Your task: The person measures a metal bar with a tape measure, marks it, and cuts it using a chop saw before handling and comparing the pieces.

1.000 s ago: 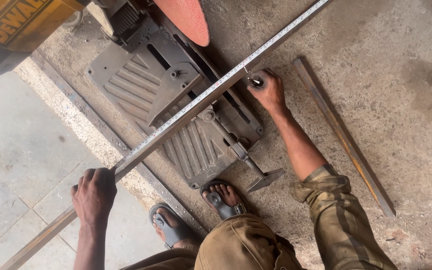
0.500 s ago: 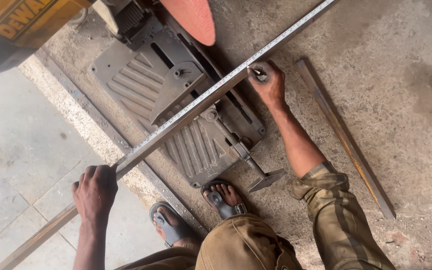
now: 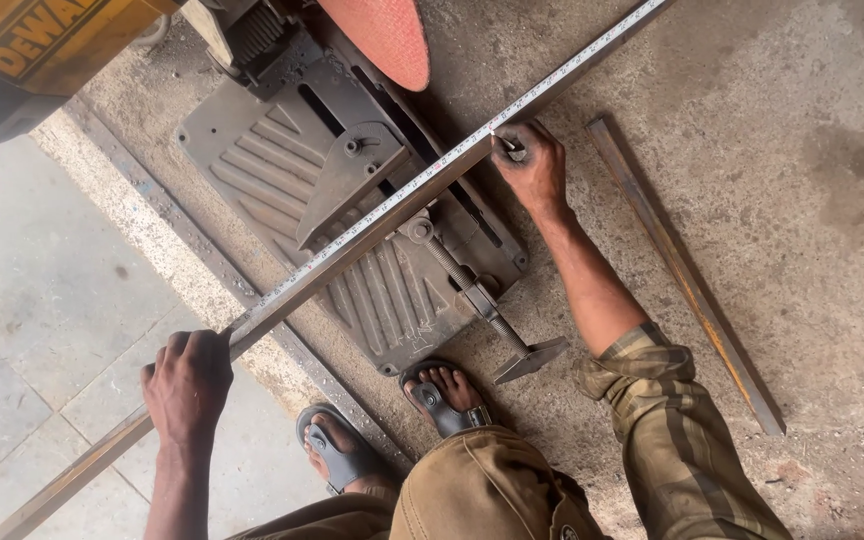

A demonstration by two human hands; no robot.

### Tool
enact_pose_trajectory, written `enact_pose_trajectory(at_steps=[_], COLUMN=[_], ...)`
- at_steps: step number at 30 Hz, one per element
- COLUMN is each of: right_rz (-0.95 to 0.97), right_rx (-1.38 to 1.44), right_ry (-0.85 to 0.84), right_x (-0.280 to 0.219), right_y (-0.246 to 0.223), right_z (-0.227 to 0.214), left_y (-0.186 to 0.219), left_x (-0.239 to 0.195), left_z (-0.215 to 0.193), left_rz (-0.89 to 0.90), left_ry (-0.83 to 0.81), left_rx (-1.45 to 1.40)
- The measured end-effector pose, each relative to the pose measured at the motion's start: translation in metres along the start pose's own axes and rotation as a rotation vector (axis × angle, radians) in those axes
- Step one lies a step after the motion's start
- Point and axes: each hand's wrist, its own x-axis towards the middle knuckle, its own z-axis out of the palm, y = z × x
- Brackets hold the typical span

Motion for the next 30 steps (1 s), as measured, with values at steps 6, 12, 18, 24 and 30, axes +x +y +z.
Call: enact_pose_trajectory(at_steps=[6, 12, 18, 24, 30], right_rz=[0.002, 0.012, 0.101, 0.685, 0.986], right_rx=[-0.01, -0.031, -0.099, 0.631, 0.893], right_ry=[0.017, 0.035, -0.022, 0.199, 0.254], right_x=[-0.004, -0.012, -0.055, -0.027, 0.063], right_y=[-0.003, 0.001, 0.029, 0.039, -0.037], right_z=[0.002, 0.003, -0.005, -0.021, -0.054], left_y=[-0.001, 0.002, 0.001, 0.007, 0.02], left_x=[-0.002, -0.002, -0.004, -0.006, -0.005], left_z=[-0.002, -0.008, -0.013, -0.047, -0.077], left_rz=[-0.008, 0.005, 0.007, 0.051, -0.01], left_ry=[-0.022, 0.004, 0.026, -0.049, -0.112], left_rx=[0.003, 0.003, -0.006, -0.192, -0.319])
